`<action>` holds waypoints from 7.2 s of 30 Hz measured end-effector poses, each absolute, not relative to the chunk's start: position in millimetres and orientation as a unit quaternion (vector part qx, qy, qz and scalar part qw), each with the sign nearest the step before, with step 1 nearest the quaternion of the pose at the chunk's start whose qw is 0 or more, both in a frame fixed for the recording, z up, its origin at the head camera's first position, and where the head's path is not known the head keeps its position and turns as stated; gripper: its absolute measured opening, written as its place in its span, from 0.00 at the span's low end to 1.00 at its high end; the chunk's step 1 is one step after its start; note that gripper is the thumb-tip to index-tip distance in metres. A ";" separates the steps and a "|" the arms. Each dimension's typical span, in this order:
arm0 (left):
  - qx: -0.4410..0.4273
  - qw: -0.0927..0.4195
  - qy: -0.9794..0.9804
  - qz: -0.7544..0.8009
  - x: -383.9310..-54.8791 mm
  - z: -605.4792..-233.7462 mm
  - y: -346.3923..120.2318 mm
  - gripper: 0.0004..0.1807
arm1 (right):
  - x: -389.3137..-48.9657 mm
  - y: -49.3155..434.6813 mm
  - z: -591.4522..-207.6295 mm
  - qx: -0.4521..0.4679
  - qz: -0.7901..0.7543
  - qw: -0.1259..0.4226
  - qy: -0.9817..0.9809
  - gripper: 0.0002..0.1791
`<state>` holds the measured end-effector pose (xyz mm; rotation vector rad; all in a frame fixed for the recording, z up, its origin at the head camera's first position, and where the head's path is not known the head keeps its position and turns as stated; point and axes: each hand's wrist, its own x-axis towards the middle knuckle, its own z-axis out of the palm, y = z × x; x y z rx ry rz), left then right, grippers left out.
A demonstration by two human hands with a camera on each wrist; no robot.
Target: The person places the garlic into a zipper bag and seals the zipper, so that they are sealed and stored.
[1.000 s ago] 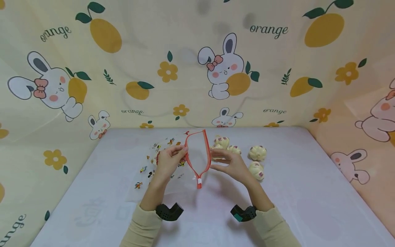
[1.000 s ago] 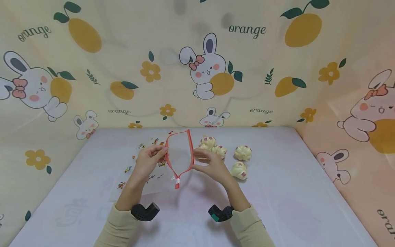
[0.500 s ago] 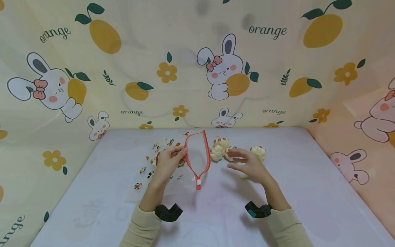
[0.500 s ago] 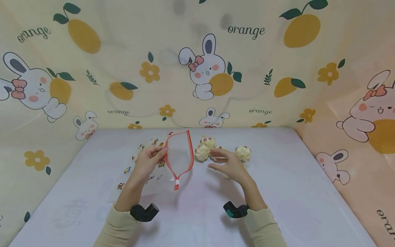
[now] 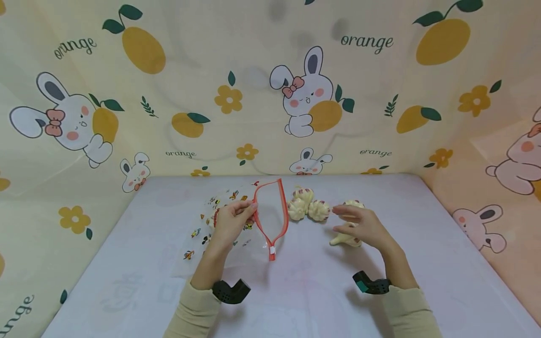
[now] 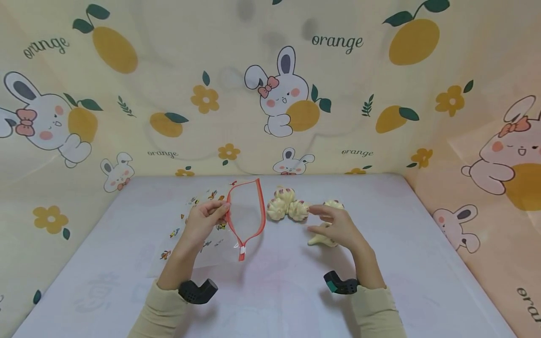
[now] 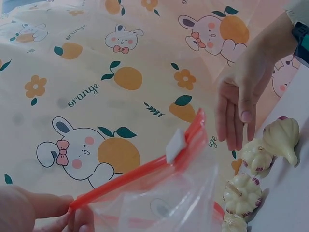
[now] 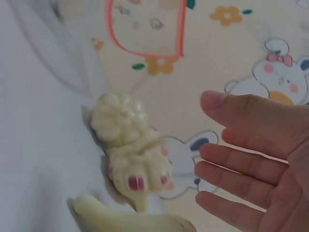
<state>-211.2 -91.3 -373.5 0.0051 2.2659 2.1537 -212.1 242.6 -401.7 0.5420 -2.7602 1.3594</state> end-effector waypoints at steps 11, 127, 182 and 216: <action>-0.001 0.007 0.727 0.687 -210.5 -373.0 -92.1 0.14 | -215.0 258.8 -405.1 0.171 0.425 -0.016 -0.889 0.28; -0.026 0.026 0.738 0.674 -211.0 -371.9 -89.1 0.14 | -242.2 228.7 -412.5 0.169 0.497 0.007 -0.851 0.31; -0.005 0.012 0.726 0.688 -210.8 -373.8 -90.0 0.16 | -236.1 143.4 -409.5 0.198 0.526 0.010 -0.827 0.32; -0.009 -0.036 0.700 0.713 -208.1 -369.9 -87.7 0.13 | -229.5 131.6 -407.6 0.194 0.536 0.012 -0.821 0.30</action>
